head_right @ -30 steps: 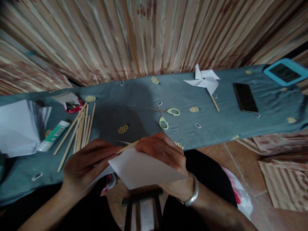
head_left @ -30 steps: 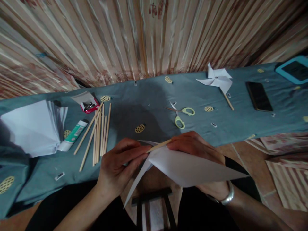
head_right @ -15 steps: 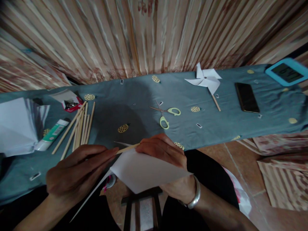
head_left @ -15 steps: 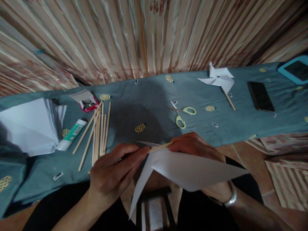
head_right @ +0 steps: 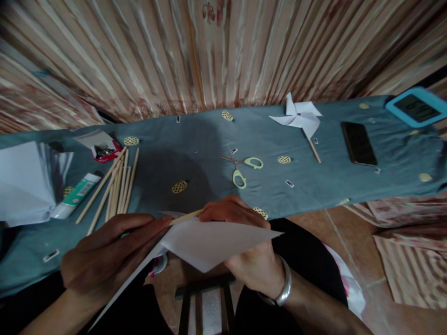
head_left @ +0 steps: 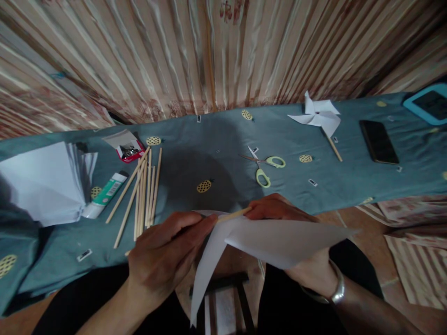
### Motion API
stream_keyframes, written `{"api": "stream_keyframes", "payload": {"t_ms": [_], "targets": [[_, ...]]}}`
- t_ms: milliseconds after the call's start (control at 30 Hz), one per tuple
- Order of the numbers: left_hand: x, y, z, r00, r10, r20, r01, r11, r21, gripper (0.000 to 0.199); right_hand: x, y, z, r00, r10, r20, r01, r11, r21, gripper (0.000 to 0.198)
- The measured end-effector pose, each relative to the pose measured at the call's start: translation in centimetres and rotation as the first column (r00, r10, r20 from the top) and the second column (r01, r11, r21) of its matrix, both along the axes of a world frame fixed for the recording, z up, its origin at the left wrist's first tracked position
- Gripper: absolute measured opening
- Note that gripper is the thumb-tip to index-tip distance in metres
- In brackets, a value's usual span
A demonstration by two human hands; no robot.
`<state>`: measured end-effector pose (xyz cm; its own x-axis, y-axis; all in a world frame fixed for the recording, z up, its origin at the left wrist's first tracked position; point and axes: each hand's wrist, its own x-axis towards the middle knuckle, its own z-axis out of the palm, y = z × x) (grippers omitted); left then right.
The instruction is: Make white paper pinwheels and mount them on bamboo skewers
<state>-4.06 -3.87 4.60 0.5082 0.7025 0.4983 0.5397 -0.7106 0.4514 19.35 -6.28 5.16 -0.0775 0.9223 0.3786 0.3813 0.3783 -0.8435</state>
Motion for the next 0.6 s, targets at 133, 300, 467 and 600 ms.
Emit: {"api": "stream_keyframes", "payload": {"t_ms": [133,300,467,600], "targets": [[-0.1,-0.3,-0.2,1.0,0.014,-0.007,-0.014,1.0,-0.014,0.028,-0.1,0.0,-0.2,0.999,-0.008,-0.04,0.007,0.999,-0.035,0.011],[0.0,-0.6,-0.2,1.0,0.008,-0.01,-0.008,0.999,-0.036,0.029,-0.6,-0.2,-0.6,0.986,-0.047,-0.161,0.03,0.994,-0.106,0.012],[-0.2,-1.3,0.0,0.994,0.085,-0.069,-0.088,0.995,-0.042,0.031,-1.1,0.0,-0.5,0.949,-0.1,-0.3,0.047,0.983,-0.178,0.006],[-0.7,-1.5,-0.5,0.979,0.13,-0.158,-0.133,0.991,-0.007,0.038,-1.3,0.5,-0.2,0.94,-0.098,-0.327,0.03,0.978,-0.206,0.01]]}}
